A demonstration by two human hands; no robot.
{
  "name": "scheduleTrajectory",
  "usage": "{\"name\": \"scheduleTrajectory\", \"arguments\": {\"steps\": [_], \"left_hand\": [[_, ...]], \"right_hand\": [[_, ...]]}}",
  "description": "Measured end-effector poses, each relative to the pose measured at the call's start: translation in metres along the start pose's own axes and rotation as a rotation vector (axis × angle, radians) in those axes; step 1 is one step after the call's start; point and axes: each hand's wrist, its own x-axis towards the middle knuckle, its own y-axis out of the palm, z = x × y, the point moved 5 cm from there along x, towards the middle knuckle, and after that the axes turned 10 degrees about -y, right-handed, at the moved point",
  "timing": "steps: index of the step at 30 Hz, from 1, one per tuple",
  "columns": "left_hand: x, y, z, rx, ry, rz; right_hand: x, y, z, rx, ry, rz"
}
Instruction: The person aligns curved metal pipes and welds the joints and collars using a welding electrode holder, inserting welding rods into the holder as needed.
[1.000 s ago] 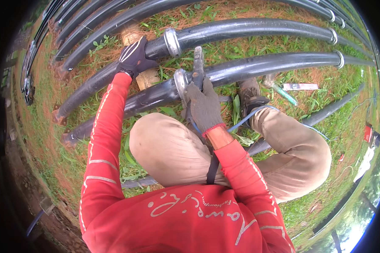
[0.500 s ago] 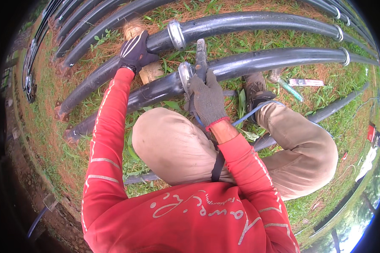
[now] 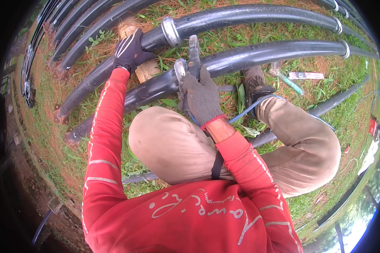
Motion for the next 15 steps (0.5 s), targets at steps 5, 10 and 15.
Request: {"name": "scheduleTrajectory", "arguments": {"steps": [5,10,15], "left_hand": [[-0.001,0.000,-0.001,-0.003,-0.009,0.007],[-0.004,0.001,0.006,-0.016,-0.033,0.024],[-0.007,0.001,0.008,-0.019,-0.030,0.023]], "right_hand": [[0.008,-0.011,-0.013,-0.164,-0.135,0.058],[-0.026,-0.018,0.038,-0.203,-0.205,0.044],[-0.073,-0.034,0.173,-0.565,-0.604,-0.049]]}}
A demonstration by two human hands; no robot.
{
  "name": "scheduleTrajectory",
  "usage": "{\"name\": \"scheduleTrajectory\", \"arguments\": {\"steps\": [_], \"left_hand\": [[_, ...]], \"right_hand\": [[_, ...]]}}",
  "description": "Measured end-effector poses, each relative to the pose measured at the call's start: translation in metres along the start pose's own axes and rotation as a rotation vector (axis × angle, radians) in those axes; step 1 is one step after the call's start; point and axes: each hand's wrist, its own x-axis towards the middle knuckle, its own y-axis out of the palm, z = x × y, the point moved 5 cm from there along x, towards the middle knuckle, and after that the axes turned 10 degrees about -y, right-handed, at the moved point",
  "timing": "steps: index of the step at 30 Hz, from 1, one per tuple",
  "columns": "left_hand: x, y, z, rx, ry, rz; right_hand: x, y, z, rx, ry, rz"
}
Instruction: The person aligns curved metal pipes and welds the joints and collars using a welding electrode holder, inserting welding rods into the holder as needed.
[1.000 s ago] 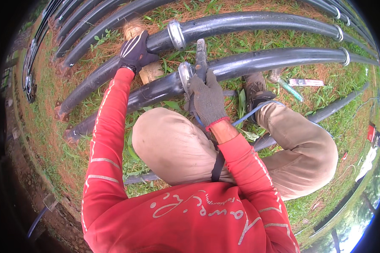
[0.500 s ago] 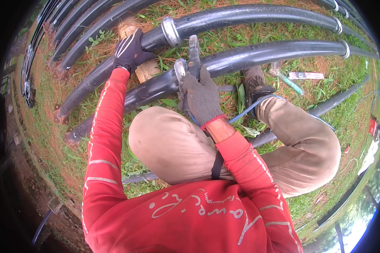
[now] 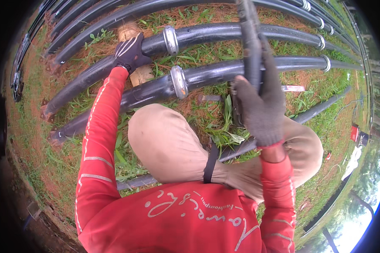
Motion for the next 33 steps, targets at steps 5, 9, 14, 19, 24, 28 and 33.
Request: {"name": "scheduleTrajectory", "arguments": {"steps": [5,9,14,19,24,28,33], "left_hand": [[-0.003,-0.003,0.009,-0.013,0.022,-0.018],[-0.001,-0.001,0.001,-0.039,0.050,-0.006],[-0.013,-0.002,0.016,-0.018,0.090,-0.086],[-0.050,-0.002,0.026,0.021,0.028,-0.137],[-0.097,-0.006,0.025,-0.046,0.002,-0.407],[-0.151,-0.004,0.009,-0.230,0.002,-0.546],[-0.193,0.013,0.016,-0.643,-0.304,-0.435]], "right_hand": [[0.034,-0.142,0.081,-0.833,-0.554,-0.030],[0.059,-0.214,0.127,-1.317,-0.797,0.006],[0.088,-0.187,0.112,-1.529,-0.911,0.392],[0.104,-0.117,0.053,-1.366,-0.524,0.547],[0.121,-0.115,-0.012,-1.194,-0.494,0.634],[0.137,-0.119,-0.041,-1.262,-0.465,0.571],[0.143,-0.193,-0.081,-1.132,-0.426,0.248]]}}
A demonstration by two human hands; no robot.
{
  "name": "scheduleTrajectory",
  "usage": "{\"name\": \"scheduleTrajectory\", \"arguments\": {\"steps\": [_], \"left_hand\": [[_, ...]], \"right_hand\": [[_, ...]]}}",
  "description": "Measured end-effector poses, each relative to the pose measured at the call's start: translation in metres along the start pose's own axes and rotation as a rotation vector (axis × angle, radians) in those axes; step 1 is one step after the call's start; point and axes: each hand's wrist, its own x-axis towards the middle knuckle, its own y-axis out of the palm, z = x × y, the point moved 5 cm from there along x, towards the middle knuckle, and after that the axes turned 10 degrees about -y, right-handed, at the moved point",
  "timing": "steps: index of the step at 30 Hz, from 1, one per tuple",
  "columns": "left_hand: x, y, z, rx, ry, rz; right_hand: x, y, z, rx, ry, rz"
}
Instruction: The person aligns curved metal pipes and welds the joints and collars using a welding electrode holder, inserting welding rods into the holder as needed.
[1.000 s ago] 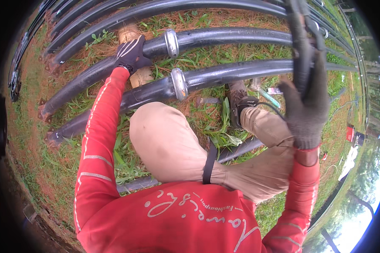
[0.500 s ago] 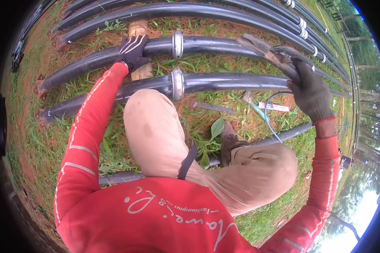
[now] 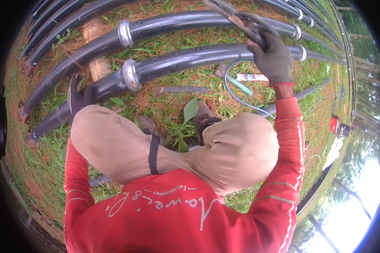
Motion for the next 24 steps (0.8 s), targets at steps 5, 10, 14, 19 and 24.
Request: {"name": "scheduleTrajectory", "arguments": {"steps": [5,10,14,19,24], "left_hand": [[0.016,-0.003,0.028,-0.328,-0.098,0.115],[0.082,0.000,-0.023,-0.035,-0.035,0.183],[0.119,0.032,-0.089,-0.173,0.060,0.344],[0.102,0.078,-0.224,-0.131,0.160,0.623],[0.045,0.122,-0.309,-0.220,0.038,0.821]], "right_hand": [[-0.109,-0.019,-0.105,0.119,0.401,-0.307],[-0.247,-0.034,-0.162,0.325,0.820,-0.492],[-0.340,-0.021,-0.160,0.959,1.052,-0.924],[-0.437,0.020,-0.144,0.952,1.364,-0.913],[-0.457,0.080,-0.129,0.862,1.327,-0.535]]}}
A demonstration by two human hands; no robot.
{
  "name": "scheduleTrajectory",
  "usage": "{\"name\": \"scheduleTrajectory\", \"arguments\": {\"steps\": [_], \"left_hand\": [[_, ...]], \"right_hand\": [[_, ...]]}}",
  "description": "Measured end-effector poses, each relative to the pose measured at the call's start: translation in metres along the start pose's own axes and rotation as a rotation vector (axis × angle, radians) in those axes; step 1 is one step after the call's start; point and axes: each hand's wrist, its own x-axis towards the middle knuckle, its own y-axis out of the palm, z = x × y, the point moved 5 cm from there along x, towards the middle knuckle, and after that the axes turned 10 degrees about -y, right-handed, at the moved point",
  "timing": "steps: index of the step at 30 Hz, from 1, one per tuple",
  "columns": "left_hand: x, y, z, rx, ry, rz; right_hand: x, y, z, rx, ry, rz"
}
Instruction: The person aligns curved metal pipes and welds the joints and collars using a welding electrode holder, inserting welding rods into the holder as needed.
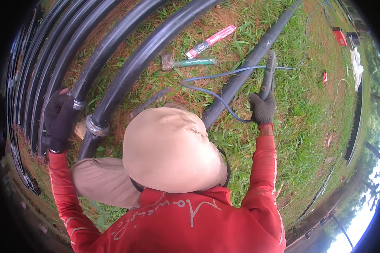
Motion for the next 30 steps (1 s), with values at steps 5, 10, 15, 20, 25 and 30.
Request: {"name": "scheduleTrajectory", "arguments": {"steps": [5,10,15,20,25,30], "left_hand": [[-0.009,0.041,-0.022,0.152,0.018,0.098],[-0.051,0.069,-0.028,-0.101,-0.255,0.206],[-0.071,0.105,-0.029,0.220,-0.087,0.454],[-0.084,0.115,-0.009,0.361,0.102,0.472],[-0.083,0.124,-0.002,0.339,0.098,0.555],[-0.079,0.139,0.016,0.262,0.150,0.510]], "right_hand": [[0.020,0.081,0.007,-0.094,-0.096,0.143],[0.073,0.166,-0.008,0.156,-0.109,0.265],[0.106,0.201,-0.021,0.249,0.045,0.249],[0.118,0.218,-0.057,0.237,0.087,0.346],[0.116,0.196,-0.068,0.316,0.151,0.270],[0.115,0.149,-0.031,0.146,-0.240,0.422]]}}
